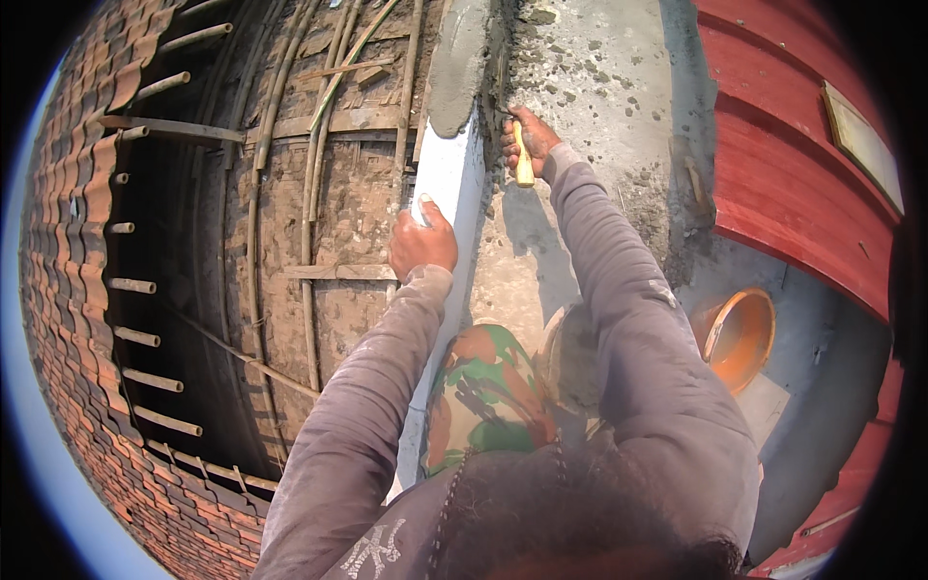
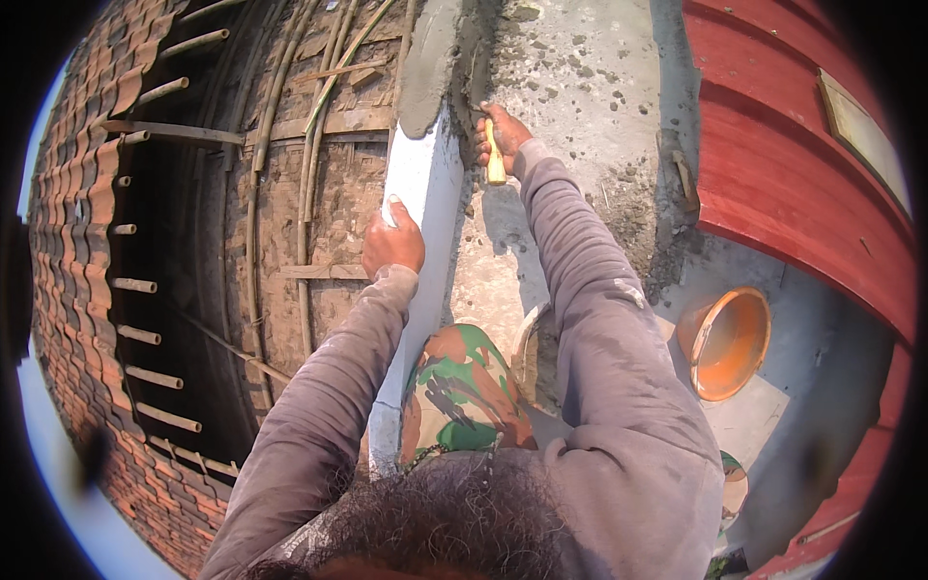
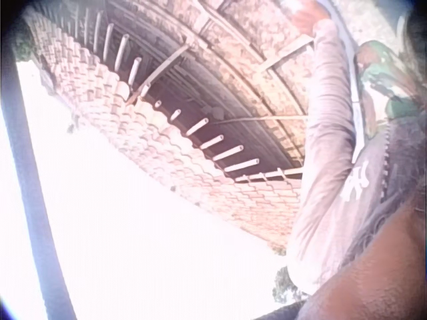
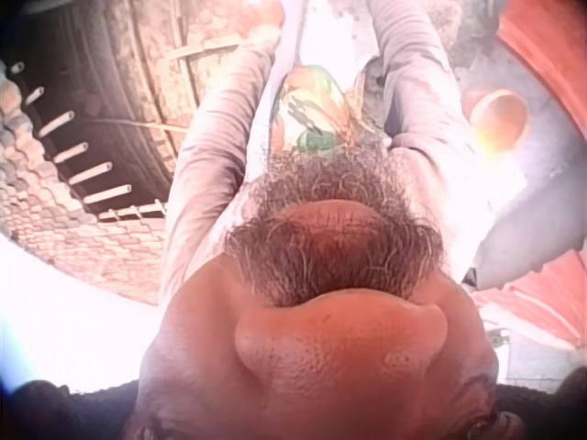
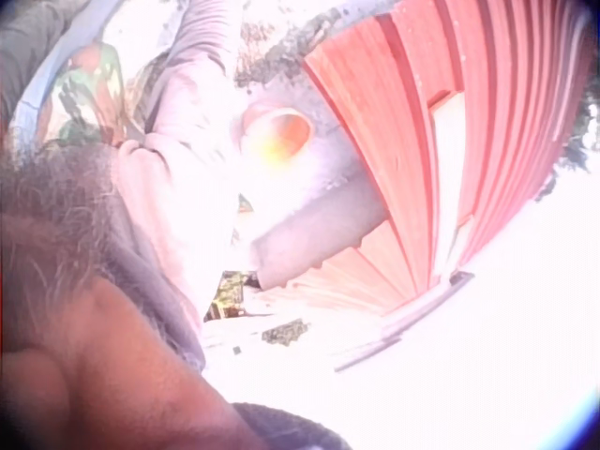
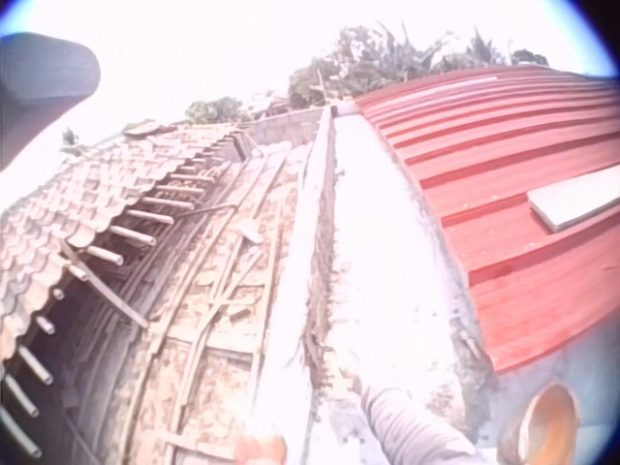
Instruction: The person applies wet mortar to a concrete ledge on a roof using a trowel. The person scoops mortar from a small bucket and spreads it onto the concrete surface, smoothing it alongside a white plastic guide.
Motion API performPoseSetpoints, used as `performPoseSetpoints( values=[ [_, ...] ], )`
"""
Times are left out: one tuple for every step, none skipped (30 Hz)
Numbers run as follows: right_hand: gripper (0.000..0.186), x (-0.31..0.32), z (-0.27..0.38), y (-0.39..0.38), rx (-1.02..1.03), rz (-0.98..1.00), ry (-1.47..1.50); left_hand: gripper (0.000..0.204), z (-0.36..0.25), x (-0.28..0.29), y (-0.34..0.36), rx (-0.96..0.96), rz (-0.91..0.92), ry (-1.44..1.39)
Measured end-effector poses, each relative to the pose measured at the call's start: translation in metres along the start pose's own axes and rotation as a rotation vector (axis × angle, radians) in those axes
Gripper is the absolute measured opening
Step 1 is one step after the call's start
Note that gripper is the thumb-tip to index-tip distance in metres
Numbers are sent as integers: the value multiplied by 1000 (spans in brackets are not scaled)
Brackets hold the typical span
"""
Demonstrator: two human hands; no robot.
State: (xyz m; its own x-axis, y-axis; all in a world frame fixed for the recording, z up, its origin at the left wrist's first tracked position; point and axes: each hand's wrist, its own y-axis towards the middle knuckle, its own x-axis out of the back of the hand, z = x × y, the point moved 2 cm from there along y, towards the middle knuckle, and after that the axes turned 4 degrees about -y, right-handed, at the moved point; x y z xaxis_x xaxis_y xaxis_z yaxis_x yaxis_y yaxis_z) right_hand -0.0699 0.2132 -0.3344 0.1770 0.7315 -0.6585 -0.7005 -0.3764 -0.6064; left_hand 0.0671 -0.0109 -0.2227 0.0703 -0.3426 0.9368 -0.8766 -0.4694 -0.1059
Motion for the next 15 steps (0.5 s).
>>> performPoseSetpoints(
  values=[
    [40,-9,9,-10,30,-45,-46,63,0,0,0,-3,0,-4],
    [39,-18,15,-17,57,-86,-91,64,0,-1,1,-5,-5,0],
    [39,-26,17,-24,83,-126,-136,64,2,-2,3,-6,-10,5],
    [40,-28,18,-29,84,-142,-165,64,0,-1,4,-14,-15,7],
    [40,-31,17,-35,103,-161,-206,63,-2,-1,3,-14,-16,12],
    [40,-33,13,-41,123,-180,-246,61,-3,0,1,-15,-17,19],
    [40,-37,7,-49,138,-199,-285,59,-3,2,-2,-14,-17,29],
    [41,-42,3,-56,136,-216,-304,59,-2,2,-3,-8,-22,26],
    [42,-48,-6,-63,146,-234,-338,59,-1,2,-3,-3,-26,23],
    [43,-49,-14,-69,147,-252,-341,59,-4,2,-2,-7,-28,15],
    [44,-53,-25,-75,144,-267,-344,59,-5,3,-2,-2,-22,9],
    [45,-57,-39,-84,135,-257,-316,58,-6,3,-3,2,-15,4],
    [45,-61,-57,-92,124,-223,-257,58,-5,5,-5,8,-9,2],
    [45,-63,-77,-100,104,-227,-221,60,-5,5,-5,4,-20,-18],
    [44,-63,-95,-109,85,-230,-185,61,-6,4,-6,7,-3,-27]
  ],
)
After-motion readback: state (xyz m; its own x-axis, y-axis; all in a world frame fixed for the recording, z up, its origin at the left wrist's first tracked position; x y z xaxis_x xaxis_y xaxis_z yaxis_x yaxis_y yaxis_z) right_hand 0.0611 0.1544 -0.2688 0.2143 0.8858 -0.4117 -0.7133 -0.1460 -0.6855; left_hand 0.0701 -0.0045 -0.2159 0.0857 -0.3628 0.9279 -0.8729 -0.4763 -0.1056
